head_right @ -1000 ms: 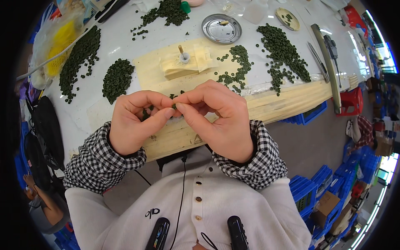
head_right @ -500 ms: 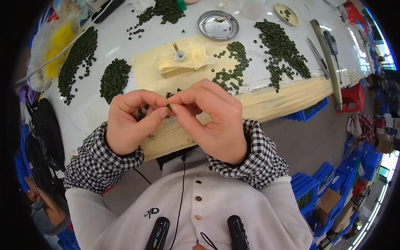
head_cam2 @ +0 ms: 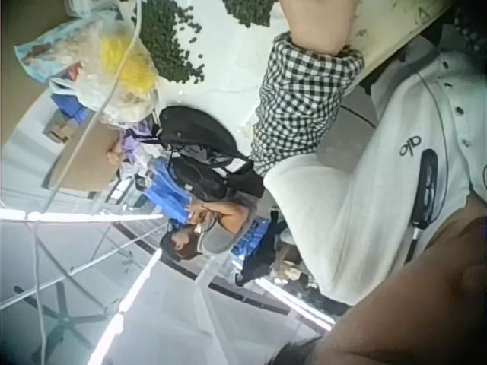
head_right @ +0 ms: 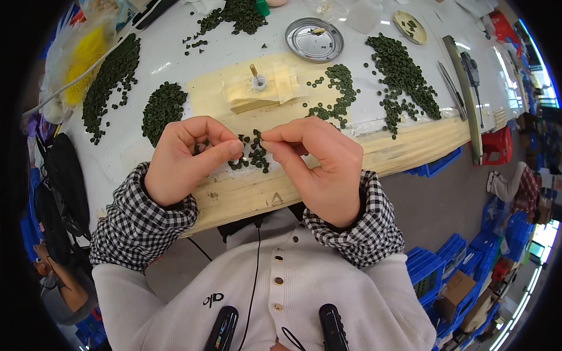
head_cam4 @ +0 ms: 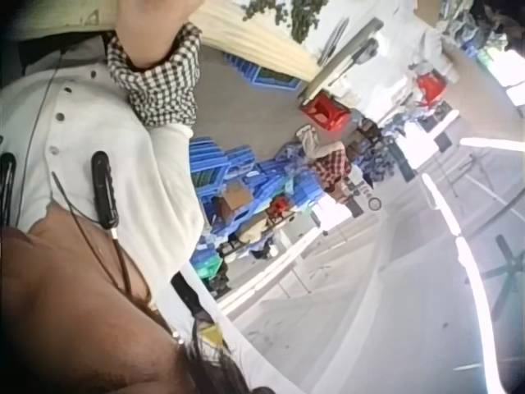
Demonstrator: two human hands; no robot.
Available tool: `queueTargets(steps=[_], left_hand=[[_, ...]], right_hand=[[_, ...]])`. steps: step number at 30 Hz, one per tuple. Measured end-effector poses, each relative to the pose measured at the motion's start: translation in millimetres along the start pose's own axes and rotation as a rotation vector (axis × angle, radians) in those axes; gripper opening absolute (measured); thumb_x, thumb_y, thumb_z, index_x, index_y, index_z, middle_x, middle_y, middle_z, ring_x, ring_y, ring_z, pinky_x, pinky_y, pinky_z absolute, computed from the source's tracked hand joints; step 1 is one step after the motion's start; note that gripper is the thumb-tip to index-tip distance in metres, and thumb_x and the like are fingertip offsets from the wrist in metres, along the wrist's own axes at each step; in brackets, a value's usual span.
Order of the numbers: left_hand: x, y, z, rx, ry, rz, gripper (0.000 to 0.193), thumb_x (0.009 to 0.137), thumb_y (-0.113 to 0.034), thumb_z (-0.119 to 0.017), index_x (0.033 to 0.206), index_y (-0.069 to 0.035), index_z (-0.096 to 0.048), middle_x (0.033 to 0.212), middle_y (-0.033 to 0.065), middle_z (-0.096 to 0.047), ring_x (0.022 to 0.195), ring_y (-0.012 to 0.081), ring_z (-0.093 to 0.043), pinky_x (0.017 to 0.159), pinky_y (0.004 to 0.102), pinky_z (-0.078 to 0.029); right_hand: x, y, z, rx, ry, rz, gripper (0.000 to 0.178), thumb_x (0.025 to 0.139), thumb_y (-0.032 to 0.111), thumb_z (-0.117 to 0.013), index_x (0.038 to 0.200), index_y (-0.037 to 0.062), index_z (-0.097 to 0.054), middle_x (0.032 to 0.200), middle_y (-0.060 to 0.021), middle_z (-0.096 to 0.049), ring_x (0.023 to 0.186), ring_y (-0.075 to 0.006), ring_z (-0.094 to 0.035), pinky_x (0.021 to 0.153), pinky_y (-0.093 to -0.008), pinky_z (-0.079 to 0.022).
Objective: The recorder is assembling small green plastic components onto a long strip at a workbench.
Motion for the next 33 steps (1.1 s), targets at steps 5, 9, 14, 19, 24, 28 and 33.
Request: queueTargets(steps=[5,9,14,19,24,28,33], left_hand=[[-1,4,-4,-0.686,0.161,0.146,0.017,0.09,-0.007,-0.047,0.104,0.0,-0.053,0.095,0.012,-0.063,0.054,0.0033,-0.038,0.052,0.0159,-0.035],[-3,5,-12,-0.801,0.171,0.189,0.019,0.094,-0.009,-0.04,0.109,-0.001,-0.049,0.104,0.0154,-0.061,0.051,0.0033,-0.035,0.05,0.0149,-0.032],[-3,4,-15,-0.819,0.248,0.182,0.019,0.096,-0.014,-0.04,0.107,-0.003,-0.051,0.102,0.0149,-0.063,0.049,0.0022,-0.034,0.046,0.0148,-0.029],[-5,10,-13,-0.658,0.288,0.223,0.02,0.095,-0.016,-0.044,0.1,-0.001,-0.057,0.085,0.0091,-0.065,0.047,0.0018,-0.032,0.043,0.0155,-0.027],[-5,9,-13,-0.694,0.192,0.181,0.027,0.095,-0.015,-0.045,0.11,0.003,-0.056,0.079,0.0013,-0.056,0.051,0.0019,-0.032,0.046,0.0148,-0.028],[-5,4,-15,-0.728,0.194,0.166,0.03,0.095,-0.015,-0.045,0.116,0.004,-0.053,0.08,-0.0009,-0.052,0.054,0.002,-0.031,0.048,0.0144,-0.028],[-6,3,-14,-0.753,0.202,0.166,0.028,0.094,-0.014,-0.046,0.115,0.003,-0.053,0.082,0.0014,-0.056,0.053,0.0017,-0.032,0.047,0.0143,-0.028]], right_hand=[[0,-1,-2,0.01,-0.127,-0.011,0.01,0.076,-0.006,-0.063,0.085,-0.0026,-0.06,0.075,-0.009,-0.059,0.064,-0.0154,-0.057,0.057,-0.024,-0.045],[0,-2,0,-0.016,-0.136,0.003,0.01,0.076,-0.006,-0.064,0.085,-0.0028,-0.06,0.075,-0.0087,-0.058,0.063,-0.0147,-0.057,0.057,-0.0237,-0.046],[-1,-5,-2,0.074,-0.148,-0.032,0.01,0.076,-0.005,-0.064,0.085,-0.0031,-0.06,0.076,-0.0084,-0.059,0.062,-0.0138,-0.058,0.056,-0.023,-0.046],[1,-6,-3,0.077,-0.108,-0.032,0.008,0.078,-0.005,-0.062,0.086,-0.0035,-0.06,0.076,-0.0085,-0.059,0.063,-0.0134,-0.059,0.057,-0.0225,-0.047],[2,-4,-5,0.174,-0.078,-0.069,0.007,0.082,-0.003,-0.059,0.088,-0.0043,-0.06,0.079,-0.0079,-0.059,0.067,-0.0111,-0.06,0.057,-0.0208,-0.048],[0,-5,-4,0.257,-0.048,-0.12,0.008,0.085,-0.002,-0.057,0.092,-0.0047,-0.059,0.082,-0.0067,-0.059,0.07,-0.0096,-0.06,0.058,-0.02,-0.048],[0,-3,-5,0.394,0.019,-0.205,0.01,0.086,0.0,-0.055,0.096,-0.0046,-0.057,0.085,-0.0058,-0.059,0.071,-0.0079,-0.058,0.059,-0.0193,-0.048]])
Point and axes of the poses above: each hand's wrist, its own x-axis towards the middle knuckle, its own z-axis out of the back of the hand, y = z × x, the point moved 4 cm from there along x, towards the middle knuckle
